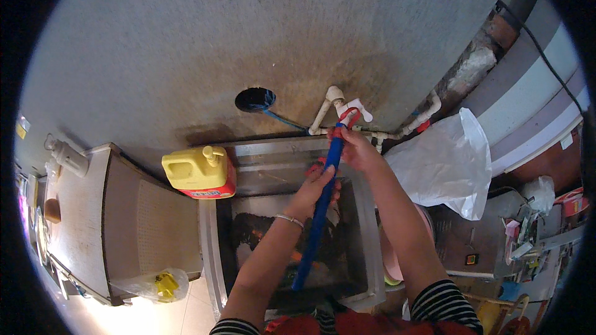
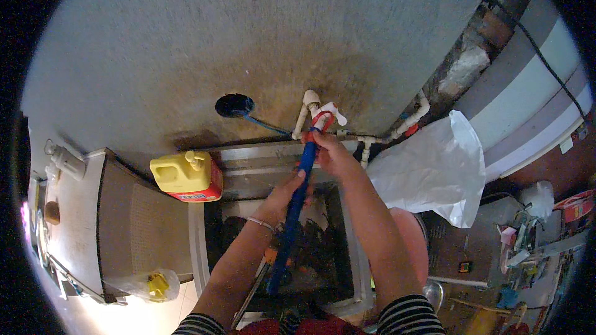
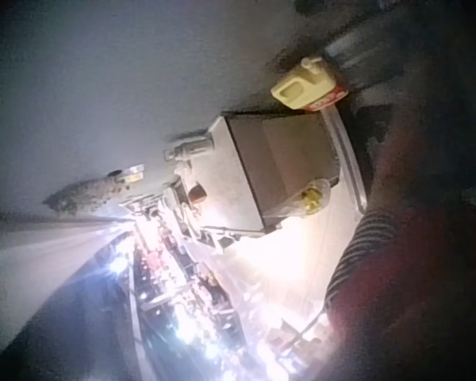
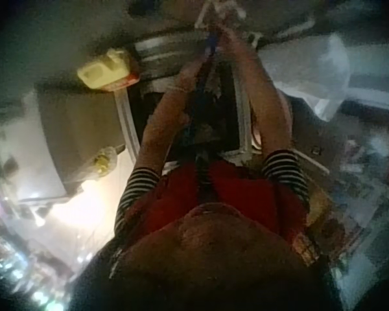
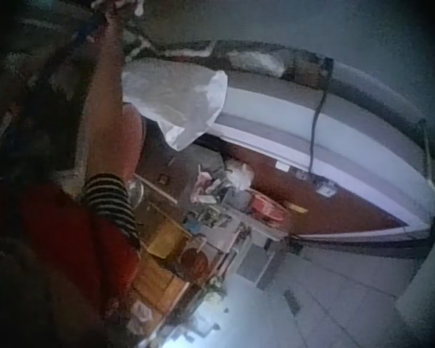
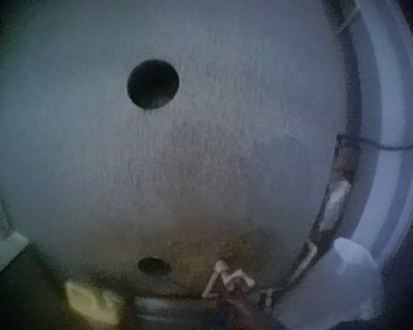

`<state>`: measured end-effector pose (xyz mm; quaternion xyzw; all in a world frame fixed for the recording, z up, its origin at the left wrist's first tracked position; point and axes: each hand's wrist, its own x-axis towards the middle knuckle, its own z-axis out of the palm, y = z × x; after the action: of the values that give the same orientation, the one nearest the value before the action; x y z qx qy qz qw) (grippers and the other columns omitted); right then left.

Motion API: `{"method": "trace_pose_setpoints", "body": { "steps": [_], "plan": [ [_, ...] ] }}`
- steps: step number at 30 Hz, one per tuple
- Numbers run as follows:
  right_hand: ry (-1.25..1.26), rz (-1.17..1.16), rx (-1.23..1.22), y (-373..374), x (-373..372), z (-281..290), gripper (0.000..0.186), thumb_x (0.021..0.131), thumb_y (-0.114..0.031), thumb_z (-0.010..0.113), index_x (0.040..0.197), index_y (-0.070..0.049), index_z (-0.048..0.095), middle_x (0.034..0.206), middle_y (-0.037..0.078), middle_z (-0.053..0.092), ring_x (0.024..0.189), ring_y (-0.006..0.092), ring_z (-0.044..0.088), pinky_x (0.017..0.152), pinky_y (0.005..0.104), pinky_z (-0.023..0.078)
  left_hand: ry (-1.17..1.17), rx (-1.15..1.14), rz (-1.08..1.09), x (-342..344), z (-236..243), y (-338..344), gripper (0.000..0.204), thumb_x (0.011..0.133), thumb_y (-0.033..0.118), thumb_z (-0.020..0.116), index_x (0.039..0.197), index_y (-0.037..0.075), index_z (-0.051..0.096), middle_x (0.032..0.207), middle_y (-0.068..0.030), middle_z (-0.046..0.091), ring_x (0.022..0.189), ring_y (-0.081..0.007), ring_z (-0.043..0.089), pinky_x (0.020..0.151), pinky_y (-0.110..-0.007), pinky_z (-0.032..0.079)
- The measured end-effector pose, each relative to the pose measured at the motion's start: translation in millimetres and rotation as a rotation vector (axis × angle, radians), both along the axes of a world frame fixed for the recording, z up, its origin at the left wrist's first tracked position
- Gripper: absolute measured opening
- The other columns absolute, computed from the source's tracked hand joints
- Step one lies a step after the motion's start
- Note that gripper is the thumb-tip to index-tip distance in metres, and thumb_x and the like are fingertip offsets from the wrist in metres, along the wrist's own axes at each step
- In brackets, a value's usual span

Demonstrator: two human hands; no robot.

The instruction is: The person repeatedly wraps red tape around a blue pipe and attempts to attach it to a wall-mounted faucet. They remove and rewrap the pipe multiple times, then briefly walk through a store aisle before returning to the sink to turn the faucet on and off.

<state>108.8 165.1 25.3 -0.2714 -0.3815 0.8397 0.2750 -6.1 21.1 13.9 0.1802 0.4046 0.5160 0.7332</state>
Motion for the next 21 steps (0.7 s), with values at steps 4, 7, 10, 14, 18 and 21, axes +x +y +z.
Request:
{"method": "trace_pose_setpoints", "body": {
  "steps": [4, 7, 10, 14, 18, 21],
  "plan": [
    [-0.157, -0.067, 0.182, 3.4, 5.4, -6.6, 0.030, 0.088, -0.029, 0.055, 0.106, -0.005, 0.054, 0.099, 0.003, 0.059, 0.089, 0.0156, 0.056, 0.078, 0.0327, 0.046, 0.036, 0.073, 0.052, -1.4, 8.0, 11.1, 0.041, 0.090, 0.044, 0.046, 0.112, 0.010, 0.046, 0.081, -0.0055, 0.058, 0.064, -0.0156, 0.057, 0.051, -0.028, 0.048],
    [-0.225, -0.110, 0.314, 4.5, 7.2, -4.7, 0.029, 0.087, -0.024, 0.056, 0.106, -0.003, 0.054, 0.097, 0.004, 0.059, 0.088, 0.0140, 0.057, 0.076, 0.0312, 0.046, -0.067, 0.015, 0.057, 0.1, 7.9, 15.7, 0.037, 0.092, 0.041, 0.043, 0.115, 0.011, 0.045, 0.087, -0.0064, 0.058, 0.071, -0.0172, 0.057, 0.061, -0.031, 0.050],
    [-0.389, -0.138, 0.484, 4.2, 3.2, 2.8, 0.029, 0.084, -0.020, 0.060, 0.105, -0.002, 0.053, 0.093, 0.005, 0.061, 0.083, 0.0130, 0.057, 0.073, 0.0293, 0.047, -0.266, 0.020, 0.096, 3.9, 3.4, 26.8, 0.035, 0.093, 0.038, 0.041, 0.115, 0.012, 0.046, 0.095, -0.0067, 0.057, 0.083, -0.0186, 0.056, 0.074, -0.037, 0.050],
    [-0.430, -0.354, 0.587, -4.6, -5.8, 11.9, 0.031, 0.077, -0.016, 0.067, 0.102, -0.003, 0.054, 0.085, 0.005, 0.062, 0.076, 0.0129, 0.059, 0.067, 0.0272, 0.047, -0.436, 0.040, 0.122, -3.2, -8.1, 57.8, 0.031, 0.094, 0.032, 0.040, 0.117, 0.013, 0.048, 0.105, -0.0054, 0.055, 0.096, -0.0186, 0.053, 0.083, -0.043, 0.045],
    [-0.443, -0.517, 0.494, -14.9, -11.3, 16.4, 0.031, 0.074, -0.014, 0.070, 0.100, -0.005, 0.055, 0.086, 0.004, 0.062, 0.074, 0.0119, 0.058, 0.064, 0.0252, 0.046, -0.241, 0.179, 0.488, -1.6, -16.4, 83.3, 0.025, 0.091, 0.021, 0.049, 0.111, 0.007, 0.055, 0.101, -0.0049, 0.058, 0.092, -0.0166, 0.055, 0.079, -0.035, 0.047],
    [-0.419, -0.544, 0.475, -14.7, -12.7, 17.1, 0.031, 0.073, -0.012, 0.070, 0.100, -0.006, 0.055, 0.087, 0.003, 0.062, 0.073, 0.0113, 0.058, 0.062, 0.0246, 0.045, -0.180, 0.217, 0.594, 2.4, -13.8, 90.8, 0.021, 0.088, 0.013, 0.055, 0.105, 0.002, 0.057, 0.096, -0.0053, 0.060, 0.087, -0.0174, 0.058, 0.076, -0.030, 0.048]
  ]
}}
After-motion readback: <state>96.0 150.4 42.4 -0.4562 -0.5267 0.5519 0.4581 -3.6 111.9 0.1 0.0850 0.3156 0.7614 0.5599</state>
